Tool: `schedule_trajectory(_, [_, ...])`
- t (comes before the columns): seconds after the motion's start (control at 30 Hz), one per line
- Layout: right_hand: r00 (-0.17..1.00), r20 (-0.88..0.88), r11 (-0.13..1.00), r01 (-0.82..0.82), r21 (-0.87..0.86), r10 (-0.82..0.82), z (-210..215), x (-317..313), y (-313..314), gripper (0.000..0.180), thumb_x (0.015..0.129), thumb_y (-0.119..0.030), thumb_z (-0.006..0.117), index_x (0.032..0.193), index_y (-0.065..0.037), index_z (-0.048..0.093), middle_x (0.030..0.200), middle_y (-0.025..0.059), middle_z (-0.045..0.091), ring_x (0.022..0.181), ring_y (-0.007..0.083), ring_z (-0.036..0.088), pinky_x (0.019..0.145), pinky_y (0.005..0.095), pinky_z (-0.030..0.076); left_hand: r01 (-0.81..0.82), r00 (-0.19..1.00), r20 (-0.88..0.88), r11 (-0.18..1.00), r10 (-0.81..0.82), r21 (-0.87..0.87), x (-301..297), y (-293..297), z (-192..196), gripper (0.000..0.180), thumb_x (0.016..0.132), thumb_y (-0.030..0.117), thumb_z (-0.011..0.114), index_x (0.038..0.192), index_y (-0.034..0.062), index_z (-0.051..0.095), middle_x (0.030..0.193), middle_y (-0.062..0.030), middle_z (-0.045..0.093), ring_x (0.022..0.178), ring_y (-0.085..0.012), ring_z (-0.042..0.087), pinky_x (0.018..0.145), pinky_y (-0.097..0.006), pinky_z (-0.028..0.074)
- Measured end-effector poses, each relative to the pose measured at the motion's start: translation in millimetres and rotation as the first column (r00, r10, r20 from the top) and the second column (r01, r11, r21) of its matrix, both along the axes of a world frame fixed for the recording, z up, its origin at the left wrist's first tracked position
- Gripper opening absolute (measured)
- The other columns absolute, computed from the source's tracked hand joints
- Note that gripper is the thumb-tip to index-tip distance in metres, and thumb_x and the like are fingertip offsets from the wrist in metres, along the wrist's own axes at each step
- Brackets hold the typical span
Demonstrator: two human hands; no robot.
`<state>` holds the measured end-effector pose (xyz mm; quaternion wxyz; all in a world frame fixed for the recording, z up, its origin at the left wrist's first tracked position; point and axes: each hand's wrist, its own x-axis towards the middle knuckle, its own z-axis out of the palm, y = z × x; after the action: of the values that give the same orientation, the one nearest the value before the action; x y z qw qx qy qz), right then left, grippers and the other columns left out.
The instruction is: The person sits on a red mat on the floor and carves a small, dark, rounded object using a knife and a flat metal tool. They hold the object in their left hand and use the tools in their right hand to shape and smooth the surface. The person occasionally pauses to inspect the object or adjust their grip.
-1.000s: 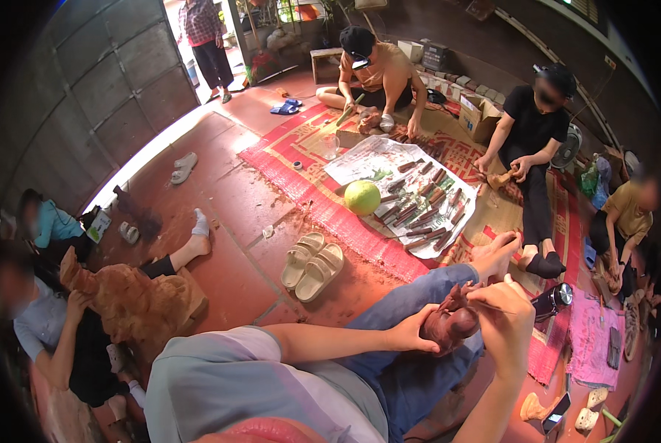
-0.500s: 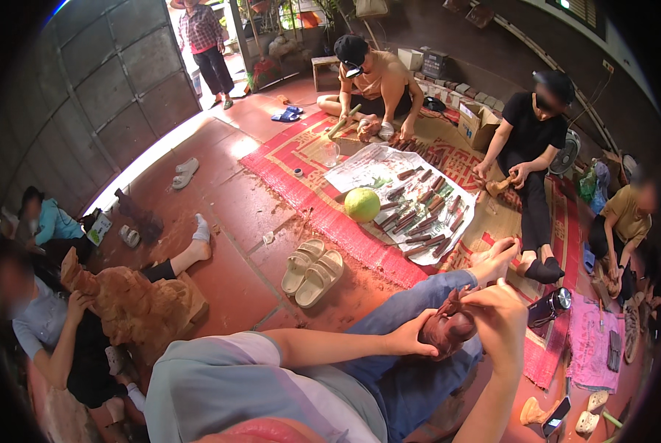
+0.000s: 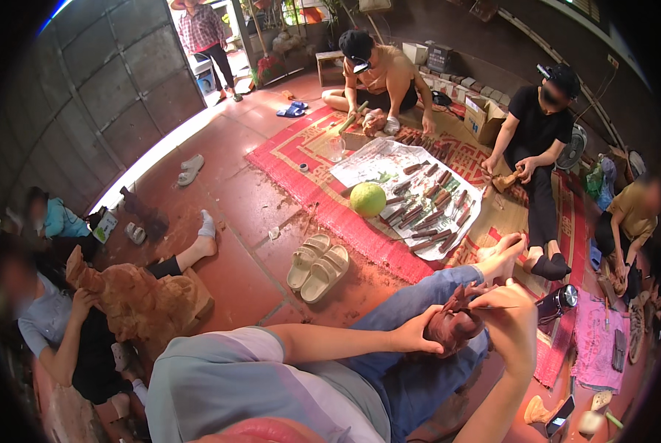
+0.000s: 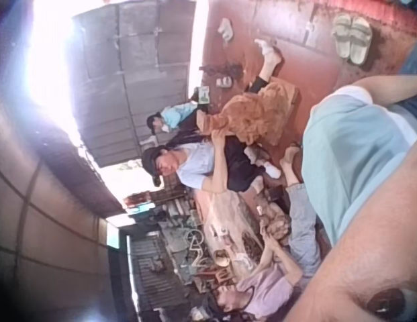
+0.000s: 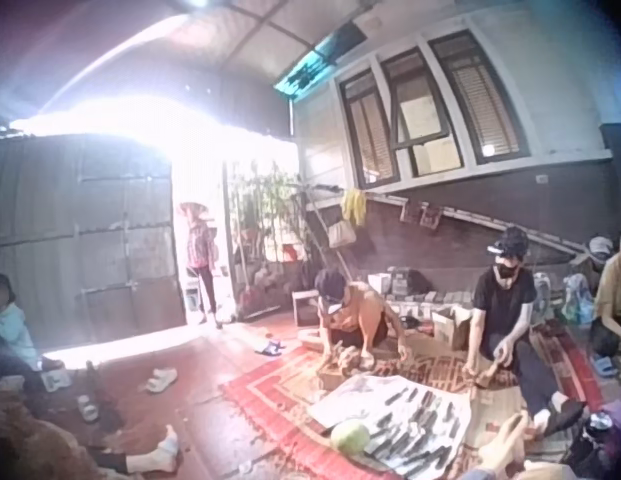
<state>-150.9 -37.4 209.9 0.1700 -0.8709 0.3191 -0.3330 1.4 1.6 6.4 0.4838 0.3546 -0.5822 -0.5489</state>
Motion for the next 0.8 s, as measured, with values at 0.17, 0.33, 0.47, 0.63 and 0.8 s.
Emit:
schedule_trajectory(0.17, [0.993, 0.108, 0.998, 0.041, 0.041, -0.045, 3, -3, -1, 0.013, 0.060, 0.003, 0.069, 0.071, -0.003, 0.066, 0.072, 0.0070, 0.064, 0.069, 0.0209, 0.057, 0.071, 0.0296, 0.043, -0.026, 0.998, -0.052, 0.999, 0.024, -0.031, -1, 5, 3, 0.086, 0.065, 0.027, 0.079, 0.131, 0.0056, 0.029, 0.124, -0.0137, 0.045, 0.118, -0.0217, 0.043, 0.100, -0.033, 0.034])
schedule_trajectory(0.33, [0.999, -0.029, 0.978, -0.031, 0.208, 0.038, -7, 0, -11, 0.011, 0.060, 0.001, 0.070, 0.069, -0.004, 0.066, 0.072, 0.0072, 0.065, 0.070, 0.0215, 0.058, 0.074, 0.0311, 0.043, -0.024, 0.999, 0.037, 0.999, 0.023, 0.023, 3, 3, 5, 0.086, 0.064, 0.027, 0.079, 0.132, 0.0070, 0.028, 0.126, -0.0137, 0.044, 0.120, -0.0223, 0.042, 0.101, -0.035, 0.033])
schedule_trajectory(0.47, [0.987, 0.144, 0.991, 0.089, -0.098, -0.074, -4, -6, -11, 0.010, 0.060, 0.000, 0.070, 0.069, -0.003, 0.066, 0.070, 0.0083, 0.062, 0.066, 0.0209, 0.055, 0.064, 0.0299, 0.042, -0.011, 1.000, -0.016, 1.000, 0.012, 0.006, 1, 5, 5, 0.087, 0.064, 0.026, 0.079, 0.132, 0.0077, 0.028, 0.126, -0.0135, 0.043, 0.120, -0.0223, 0.041, 0.101, -0.035, 0.034])
schedule_trajectory(0.63, [0.999, 0.018, 0.987, -0.038, 0.156, 0.035, -4, -6, -10, 0.012, 0.061, 0.002, 0.070, 0.072, -0.001, 0.066, 0.070, 0.0078, 0.062, 0.067, 0.0205, 0.057, 0.064, 0.0286, 0.043, -0.030, 0.999, 0.012, 1.000, 0.030, 0.000, 1, 3, 2, 0.085, 0.064, 0.026, 0.079, 0.131, 0.0075, 0.029, 0.124, -0.0142, 0.046, 0.118, -0.0226, 0.044, 0.099, -0.035, 0.035])
schedule_trajectory(0.8, [0.986, 0.166, 0.996, 0.013, 0.084, -0.027, -5, -8, -13, 0.012, 0.060, 0.004, 0.069, 0.071, -0.001, 0.067, 0.069, 0.0082, 0.064, 0.065, 0.0192, 0.055, 0.065, 0.0282, 0.043, -0.005, 1.000, -0.027, 1.000, 0.006, 0.011, 1, 3, 7, 0.087, 0.064, 0.025, 0.080, 0.132, 0.0070, 0.029, 0.125, -0.0133, 0.045, 0.119, -0.0221, 0.043, 0.101, -0.035, 0.034])
